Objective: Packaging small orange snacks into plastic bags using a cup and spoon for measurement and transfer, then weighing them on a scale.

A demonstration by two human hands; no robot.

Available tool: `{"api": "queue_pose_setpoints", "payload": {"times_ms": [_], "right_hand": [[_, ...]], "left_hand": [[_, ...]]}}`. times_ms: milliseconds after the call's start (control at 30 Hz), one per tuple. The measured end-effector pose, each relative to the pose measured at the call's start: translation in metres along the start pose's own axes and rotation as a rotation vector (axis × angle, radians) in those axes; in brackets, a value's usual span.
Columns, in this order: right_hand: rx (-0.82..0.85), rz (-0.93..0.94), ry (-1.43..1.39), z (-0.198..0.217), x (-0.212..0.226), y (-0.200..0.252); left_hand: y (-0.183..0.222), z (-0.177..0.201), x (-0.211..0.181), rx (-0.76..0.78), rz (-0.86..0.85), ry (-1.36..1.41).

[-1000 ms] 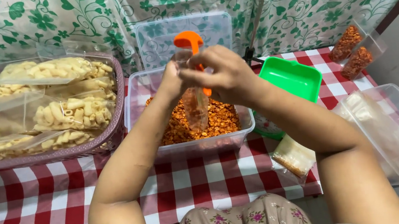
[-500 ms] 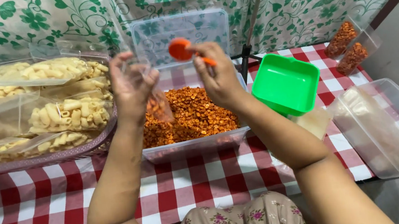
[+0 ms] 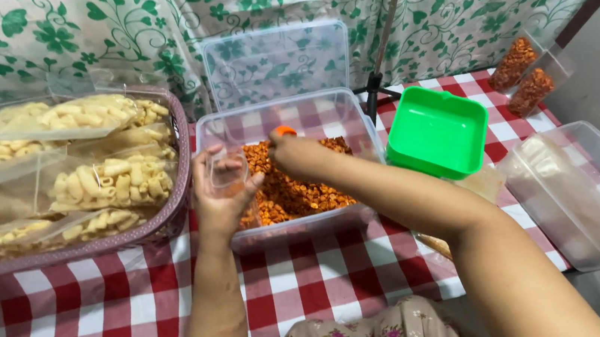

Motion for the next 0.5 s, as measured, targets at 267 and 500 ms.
{"api": "queue_pose_setpoints", "payload": {"times_ms": [267, 500], "right_hand": [[0.189, 0.266, 0.159, 0.005, 0.04, 0.016], [0.282, 0.298, 0.025, -0.008, 0.04, 0.014]], "left_hand": [[0.003, 0.005, 0.018, -0.03, 0.054, -0.028], [0.004, 0.002, 0.013, -0.041, 0.076, -0.065]]}}
Point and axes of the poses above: each hand's wrist, its own y-axis away from the middle knuckle, its own z-axis out of the back of the hand, x = y × z, the point moved 4 cm from there along -y, towards the middle knuckle, and after that the axes turned 3 degrees about y, right-handed, at the moved point
